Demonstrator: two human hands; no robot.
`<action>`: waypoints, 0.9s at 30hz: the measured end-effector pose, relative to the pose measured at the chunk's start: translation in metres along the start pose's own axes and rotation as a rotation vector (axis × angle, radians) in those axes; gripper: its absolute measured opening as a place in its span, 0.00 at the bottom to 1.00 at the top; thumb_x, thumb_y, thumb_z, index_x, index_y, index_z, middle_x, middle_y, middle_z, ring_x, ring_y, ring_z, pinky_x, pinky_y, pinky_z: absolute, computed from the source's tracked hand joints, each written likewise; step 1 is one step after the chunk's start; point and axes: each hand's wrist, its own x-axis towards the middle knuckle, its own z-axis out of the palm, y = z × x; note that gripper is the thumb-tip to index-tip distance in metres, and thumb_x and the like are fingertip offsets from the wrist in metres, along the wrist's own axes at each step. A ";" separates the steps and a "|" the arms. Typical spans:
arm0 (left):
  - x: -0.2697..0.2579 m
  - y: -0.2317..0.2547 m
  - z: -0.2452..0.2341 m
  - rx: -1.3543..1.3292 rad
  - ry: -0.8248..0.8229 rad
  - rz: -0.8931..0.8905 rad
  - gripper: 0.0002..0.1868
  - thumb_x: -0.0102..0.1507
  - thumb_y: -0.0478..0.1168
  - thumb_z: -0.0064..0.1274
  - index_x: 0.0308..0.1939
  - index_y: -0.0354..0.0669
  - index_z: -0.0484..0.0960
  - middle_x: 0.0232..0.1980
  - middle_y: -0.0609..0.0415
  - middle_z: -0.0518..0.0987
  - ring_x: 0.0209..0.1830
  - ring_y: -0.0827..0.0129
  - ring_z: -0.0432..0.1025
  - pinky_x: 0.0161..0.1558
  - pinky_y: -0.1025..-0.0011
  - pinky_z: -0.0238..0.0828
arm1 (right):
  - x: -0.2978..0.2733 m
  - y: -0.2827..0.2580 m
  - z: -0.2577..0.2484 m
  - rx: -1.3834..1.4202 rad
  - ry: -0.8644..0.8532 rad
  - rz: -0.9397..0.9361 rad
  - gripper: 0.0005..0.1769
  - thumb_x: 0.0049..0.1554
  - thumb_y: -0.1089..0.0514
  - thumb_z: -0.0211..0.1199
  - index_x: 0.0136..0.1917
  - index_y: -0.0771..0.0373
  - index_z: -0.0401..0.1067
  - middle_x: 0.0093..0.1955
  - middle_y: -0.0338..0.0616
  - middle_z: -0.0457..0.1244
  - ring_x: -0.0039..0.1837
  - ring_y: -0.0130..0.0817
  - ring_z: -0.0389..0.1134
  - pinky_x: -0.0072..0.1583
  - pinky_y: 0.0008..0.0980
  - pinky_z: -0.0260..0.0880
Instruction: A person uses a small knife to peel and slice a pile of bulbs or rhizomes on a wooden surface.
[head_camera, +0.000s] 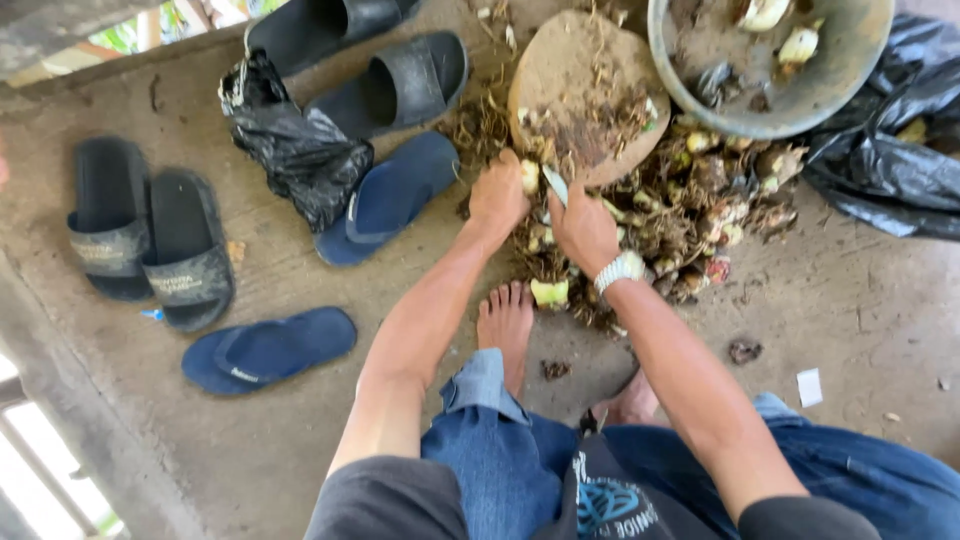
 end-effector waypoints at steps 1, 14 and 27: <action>-0.002 -0.003 0.005 -0.002 -0.008 0.002 0.20 0.56 0.36 0.62 0.46 0.33 0.69 0.42 0.40 0.78 0.45 0.41 0.80 0.39 0.49 0.85 | -0.007 -0.003 -0.005 0.000 -0.004 0.007 0.26 0.71 0.40 0.43 0.49 0.66 0.64 0.38 0.70 0.67 0.46 0.70 0.73 0.45 0.59 0.74; -0.014 0.008 -0.045 -0.027 0.082 0.116 0.33 0.54 0.37 0.67 0.57 0.32 0.65 0.51 0.37 0.73 0.55 0.42 0.74 0.43 0.50 0.85 | -0.004 0.011 -0.018 0.700 -0.030 0.121 0.28 0.71 0.38 0.46 0.42 0.62 0.68 0.31 0.49 0.64 0.33 0.42 0.67 0.36 0.42 0.67; 0.000 -0.007 -0.022 0.010 0.083 0.109 0.44 0.40 0.60 0.74 0.46 0.37 0.68 0.45 0.44 0.71 0.56 0.51 0.65 0.53 0.60 0.77 | -0.021 0.015 -0.015 0.207 0.179 -0.233 0.26 0.74 0.44 0.48 0.48 0.70 0.69 0.24 0.47 0.55 0.24 0.38 0.58 0.28 0.32 0.54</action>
